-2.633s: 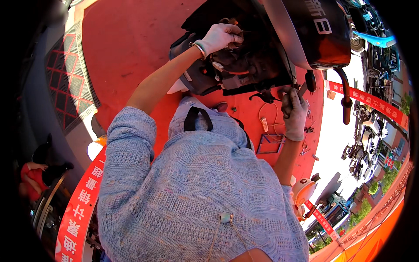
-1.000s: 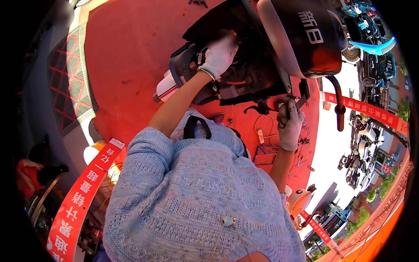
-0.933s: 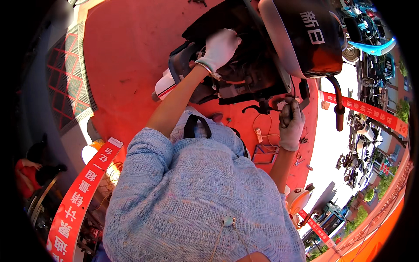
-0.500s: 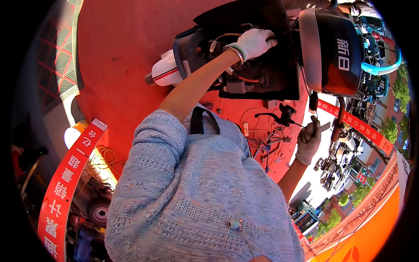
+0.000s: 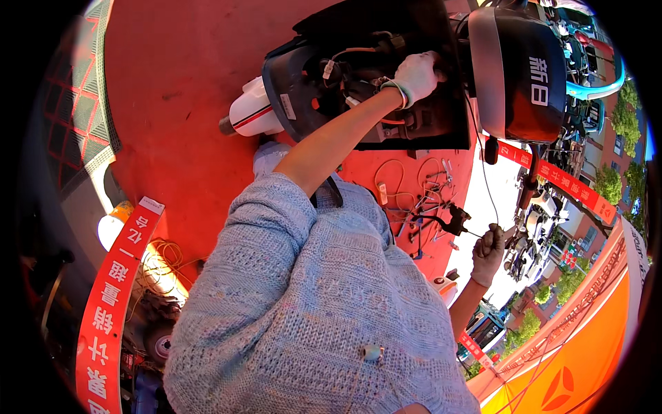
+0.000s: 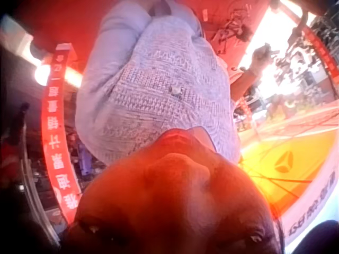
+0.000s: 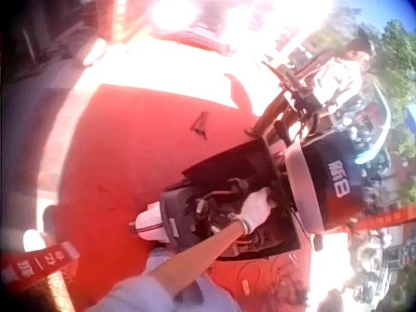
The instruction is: The person repairs a scooter's handlebar assembly in a workshop. They connect electrical wires, secure components with a hammer and pliers, and adjust the handlebar controls.
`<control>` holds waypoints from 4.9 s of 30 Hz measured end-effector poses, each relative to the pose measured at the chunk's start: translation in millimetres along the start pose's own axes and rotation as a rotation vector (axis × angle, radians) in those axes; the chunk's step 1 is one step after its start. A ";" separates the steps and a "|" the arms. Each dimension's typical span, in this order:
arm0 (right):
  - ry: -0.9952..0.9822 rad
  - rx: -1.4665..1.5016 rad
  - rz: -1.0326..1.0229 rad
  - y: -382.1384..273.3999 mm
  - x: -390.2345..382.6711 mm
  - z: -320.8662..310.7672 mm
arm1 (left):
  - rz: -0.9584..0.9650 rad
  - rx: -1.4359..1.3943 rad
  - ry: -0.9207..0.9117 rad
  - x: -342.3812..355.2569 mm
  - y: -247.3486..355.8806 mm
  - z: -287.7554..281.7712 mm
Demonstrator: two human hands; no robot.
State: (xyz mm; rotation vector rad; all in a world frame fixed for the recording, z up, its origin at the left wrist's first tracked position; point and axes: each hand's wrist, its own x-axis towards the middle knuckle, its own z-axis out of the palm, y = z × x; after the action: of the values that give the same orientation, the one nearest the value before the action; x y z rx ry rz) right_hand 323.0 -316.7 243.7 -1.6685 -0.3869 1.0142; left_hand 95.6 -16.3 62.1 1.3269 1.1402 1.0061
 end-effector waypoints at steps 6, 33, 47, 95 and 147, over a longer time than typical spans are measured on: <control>0.067 0.086 0.032 11.1 -16.8 -4.9 | -0.007 0.026 0.056 1.1 2.9 19.5; 0.462 0.407 -0.180 118.4 -183.0 -153.7 | -0.267 -0.180 -0.461 -158.7 -27.0 -5.6; 0.739 0.509 0.342 374.9 -142.7 -245.6 | -0.354 0.308 -0.906 -294.7 -2.0 110.8; 1.276 0.239 0.081 384.7 -86.1 -386.9 | -0.166 0.248 -0.468 -224.3 59.3 173.7; -0.070 -0.952 -1.318 -215.0 908.0 -14.5 | -0.338 -0.354 1.167 -74.0 211.1 392.9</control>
State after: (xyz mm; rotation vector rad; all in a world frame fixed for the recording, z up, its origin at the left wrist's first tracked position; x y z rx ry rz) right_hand 912.9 381.1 54.3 -1.5888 -1.9037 -0.1947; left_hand 483.9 -158.1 245.2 0.1442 1.8171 1.6729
